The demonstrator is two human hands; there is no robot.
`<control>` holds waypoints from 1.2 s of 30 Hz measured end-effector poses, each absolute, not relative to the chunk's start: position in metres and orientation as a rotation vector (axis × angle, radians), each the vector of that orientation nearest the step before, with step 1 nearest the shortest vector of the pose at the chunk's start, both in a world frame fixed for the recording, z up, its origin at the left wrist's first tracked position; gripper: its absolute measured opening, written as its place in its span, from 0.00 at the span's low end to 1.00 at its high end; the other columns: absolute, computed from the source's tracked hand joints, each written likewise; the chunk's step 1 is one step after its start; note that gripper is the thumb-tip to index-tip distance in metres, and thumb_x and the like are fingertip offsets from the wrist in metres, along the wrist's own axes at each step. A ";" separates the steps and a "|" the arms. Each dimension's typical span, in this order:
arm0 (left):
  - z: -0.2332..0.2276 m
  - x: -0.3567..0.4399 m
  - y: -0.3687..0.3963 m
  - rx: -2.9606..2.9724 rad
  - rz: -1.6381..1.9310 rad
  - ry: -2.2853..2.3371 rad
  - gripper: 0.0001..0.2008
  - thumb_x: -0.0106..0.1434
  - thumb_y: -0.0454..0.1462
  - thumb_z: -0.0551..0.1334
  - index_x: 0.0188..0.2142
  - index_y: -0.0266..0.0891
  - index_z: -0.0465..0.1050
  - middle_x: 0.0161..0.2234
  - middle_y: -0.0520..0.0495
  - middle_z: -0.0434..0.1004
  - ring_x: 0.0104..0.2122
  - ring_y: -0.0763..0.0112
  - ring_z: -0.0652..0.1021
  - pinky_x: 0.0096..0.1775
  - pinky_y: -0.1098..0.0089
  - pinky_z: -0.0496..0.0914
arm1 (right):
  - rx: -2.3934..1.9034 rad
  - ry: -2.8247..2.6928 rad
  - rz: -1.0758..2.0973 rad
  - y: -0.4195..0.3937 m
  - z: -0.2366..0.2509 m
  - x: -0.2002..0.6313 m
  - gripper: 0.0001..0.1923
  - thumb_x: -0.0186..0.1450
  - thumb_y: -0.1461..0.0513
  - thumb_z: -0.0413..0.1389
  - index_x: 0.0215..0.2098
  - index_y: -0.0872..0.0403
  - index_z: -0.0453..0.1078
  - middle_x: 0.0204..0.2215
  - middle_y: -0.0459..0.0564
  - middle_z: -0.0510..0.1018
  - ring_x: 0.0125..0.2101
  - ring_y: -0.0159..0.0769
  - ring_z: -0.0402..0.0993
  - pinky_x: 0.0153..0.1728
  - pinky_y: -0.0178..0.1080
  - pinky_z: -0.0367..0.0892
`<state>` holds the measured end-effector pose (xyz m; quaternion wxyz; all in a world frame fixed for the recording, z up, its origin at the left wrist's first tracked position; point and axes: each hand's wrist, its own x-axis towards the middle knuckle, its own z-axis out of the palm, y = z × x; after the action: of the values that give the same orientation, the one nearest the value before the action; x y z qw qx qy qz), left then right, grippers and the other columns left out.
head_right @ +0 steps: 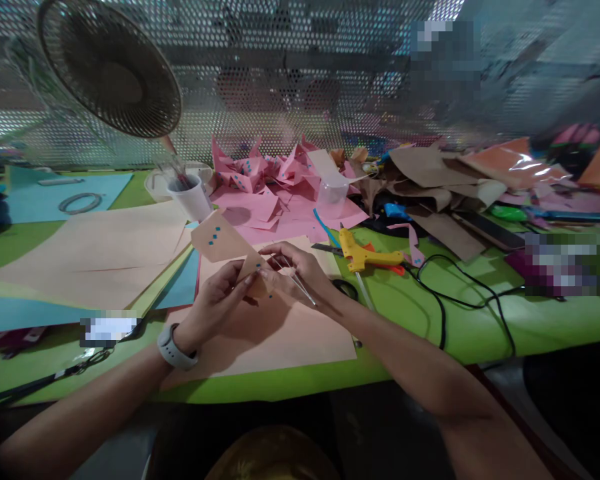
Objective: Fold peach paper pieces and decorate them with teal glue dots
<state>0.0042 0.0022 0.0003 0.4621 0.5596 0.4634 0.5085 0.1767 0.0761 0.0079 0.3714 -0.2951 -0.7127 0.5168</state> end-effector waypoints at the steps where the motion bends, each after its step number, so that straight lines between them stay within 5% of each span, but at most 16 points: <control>1: 0.000 0.004 0.002 1.381 1.251 1.137 0.18 0.66 0.46 0.60 0.49 0.36 0.70 0.45 0.41 0.75 0.37 0.67 0.77 0.32 0.70 0.79 | -0.757 -1.829 1.326 0.076 0.007 0.177 0.18 0.59 0.55 0.63 0.45 0.53 0.70 0.31 0.46 0.75 0.32 0.31 0.72 0.32 0.34 0.69; 36: 0.002 0.003 0.002 1.343 1.231 1.094 0.19 0.66 0.47 0.61 0.51 0.37 0.70 0.50 0.39 0.73 0.42 0.63 0.77 0.33 0.68 0.79 | -0.762 -1.804 1.395 0.079 0.005 0.176 0.17 0.56 0.58 0.65 0.42 0.53 0.71 0.29 0.44 0.74 0.30 0.30 0.68 0.29 0.32 0.66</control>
<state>0.0026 0.0022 0.0018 0.4868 0.5521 0.4496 0.5061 0.1755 0.0793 0.0052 0.3603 -0.2955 -0.6999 0.5413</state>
